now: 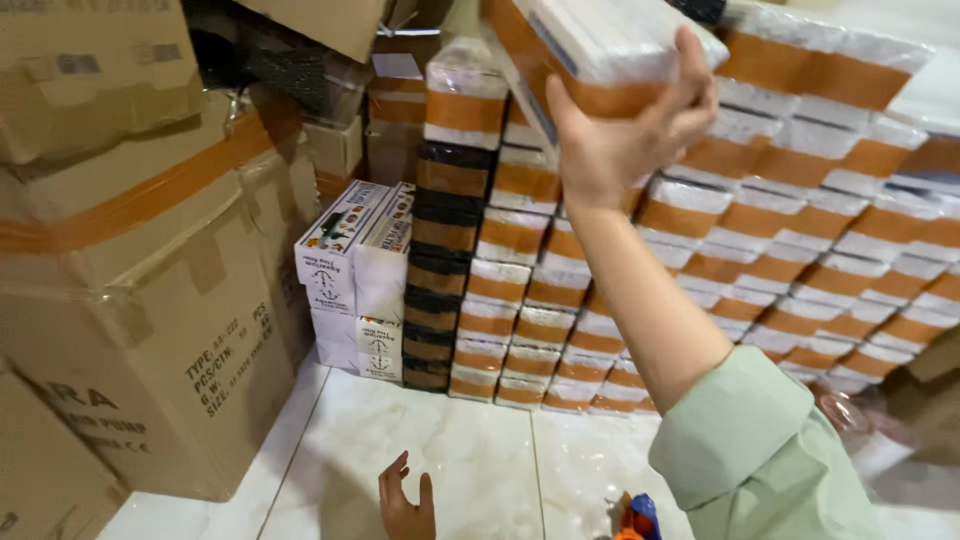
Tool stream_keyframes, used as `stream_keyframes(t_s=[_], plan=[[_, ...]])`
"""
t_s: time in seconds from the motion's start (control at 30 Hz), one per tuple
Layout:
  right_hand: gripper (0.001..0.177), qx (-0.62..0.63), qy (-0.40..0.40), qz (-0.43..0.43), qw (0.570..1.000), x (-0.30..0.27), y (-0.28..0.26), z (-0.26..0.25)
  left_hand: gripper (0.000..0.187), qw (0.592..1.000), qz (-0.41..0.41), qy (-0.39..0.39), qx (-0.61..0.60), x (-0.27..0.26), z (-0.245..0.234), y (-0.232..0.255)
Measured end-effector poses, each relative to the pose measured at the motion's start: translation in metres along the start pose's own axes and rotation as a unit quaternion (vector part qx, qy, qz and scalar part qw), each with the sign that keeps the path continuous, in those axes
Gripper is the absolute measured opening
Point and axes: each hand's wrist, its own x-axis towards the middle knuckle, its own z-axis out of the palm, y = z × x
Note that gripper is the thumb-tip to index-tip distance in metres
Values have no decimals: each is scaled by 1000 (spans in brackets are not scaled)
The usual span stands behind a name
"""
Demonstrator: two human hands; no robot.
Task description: The person sits on the floor and wraps a small rectangular box in bubble wrap. They then use a handheld tape dispenser to apply brown packing tape to seal the bubble wrap around the box. Finally, the person places the wrapped box onto a stack of similar packages.
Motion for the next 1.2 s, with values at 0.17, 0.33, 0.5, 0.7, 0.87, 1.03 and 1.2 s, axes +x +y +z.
stream_keyframes(t_s=[0.17, 0.33, 0.5, 0.7, 0.87, 1.03, 1.2], plan=[[95, -182, 36, 10, 983, -6, -2, 79, 42, 995, -95, -34, 3, 14, 7, -15], [143, -336, 61, -2, 940, -2, 74, 156, 42, 976, -198, -92, -2, 24, 14, -23], [83, -367, -250, 61, 894, 16, 44, 146, 36, 980, -180, -56, -68, 23, 30, -42], [22, -123, -135, -304, 935, -23, 66, 123, 38, 953, -256, -165, 4, 30, 29, -42], [54, -246, -294, -260, 886, -29, 86, 123, 33, 978, -186, -69, -58, 20, 27, -40], [81, -335, -443, -181, 811, -27, 100, 127, 36, 969, -231, -67, -56, 24, 26, -28], [83, -323, -548, -88, 767, -29, 98, 119, 38, 976, -193, -89, -50, 21, 29, -49]])
